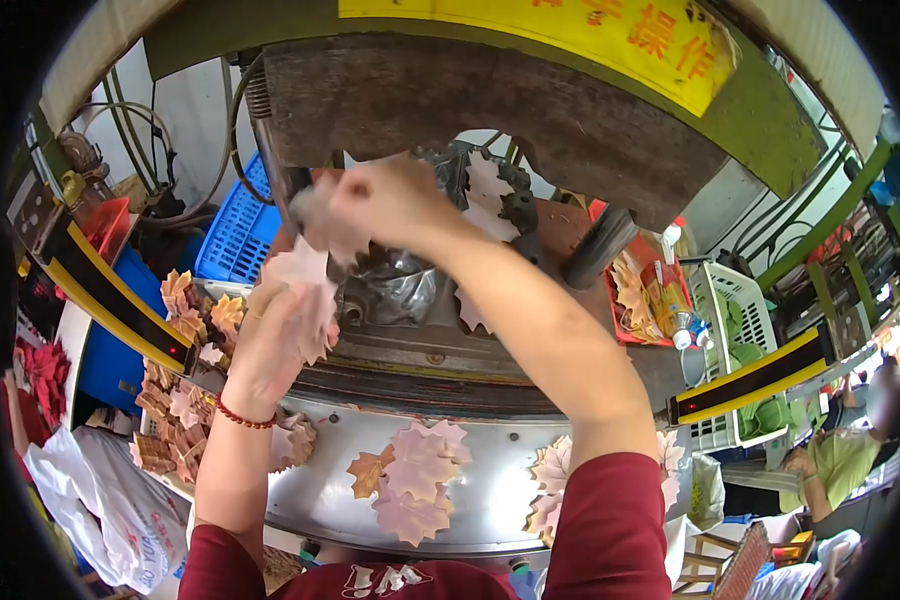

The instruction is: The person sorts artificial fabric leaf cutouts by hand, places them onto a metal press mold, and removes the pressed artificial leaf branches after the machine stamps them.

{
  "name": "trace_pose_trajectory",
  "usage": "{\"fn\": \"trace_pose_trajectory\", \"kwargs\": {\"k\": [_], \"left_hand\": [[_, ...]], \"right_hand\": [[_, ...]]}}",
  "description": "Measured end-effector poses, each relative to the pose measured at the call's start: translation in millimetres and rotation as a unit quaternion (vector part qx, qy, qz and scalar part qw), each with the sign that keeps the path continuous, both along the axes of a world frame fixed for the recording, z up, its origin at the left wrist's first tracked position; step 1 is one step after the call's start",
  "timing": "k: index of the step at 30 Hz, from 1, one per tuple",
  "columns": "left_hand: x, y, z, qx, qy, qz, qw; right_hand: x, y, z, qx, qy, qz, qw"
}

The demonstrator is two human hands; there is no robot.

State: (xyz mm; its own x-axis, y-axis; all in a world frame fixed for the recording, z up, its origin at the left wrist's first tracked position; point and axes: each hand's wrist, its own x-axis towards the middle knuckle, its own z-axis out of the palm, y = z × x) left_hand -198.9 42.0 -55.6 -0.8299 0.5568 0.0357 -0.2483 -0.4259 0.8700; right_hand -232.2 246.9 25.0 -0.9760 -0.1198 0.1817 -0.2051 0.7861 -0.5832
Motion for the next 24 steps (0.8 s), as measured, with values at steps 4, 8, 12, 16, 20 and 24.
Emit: {"fn": "trace_pose_trajectory", "kwargs": {"k": [4, 8, 12, 16, 20, 24], "left_hand": [[-5.0, -9.3, -4.8, 0.030, 0.004, -0.034, 0.999], [0.7, -6.1, 3.5, -0.030, -0.030, 0.030, 0.999], [-6.1, -3.7, 2.3, -0.074, -0.014, 0.046, 0.996], [-7.1, 7.8, 7.8, -0.146, 0.047, 0.044, 0.987], [-2.0, 11.9, 6.6, -0.104, 0.057, 0.055, 0.991], [-4.9, 0.0, -4.3, -0.071, 0.015, 0.062, 0.995]], "right_hand": [[-96.4, 106.7, -54.9, 0.052, 0.248, -0.126, 0.959], [-115.2, 163.1, -68.1, 0.318, 0.344, -0.196, 0.861], [-73.0, 138.7, -47.5, 0.160, 0.257, -0.141, 0.942], [23.9, -0.5, 38.4, -0.049, -0.092, -0.062, 0.993], [14.0, 1.5, -1.9, 0.102, 0.086, 0.041, 0.990], [4.6, 31.0, 9.2, 0.135, -0.018, -0.162, 0.977]]}}
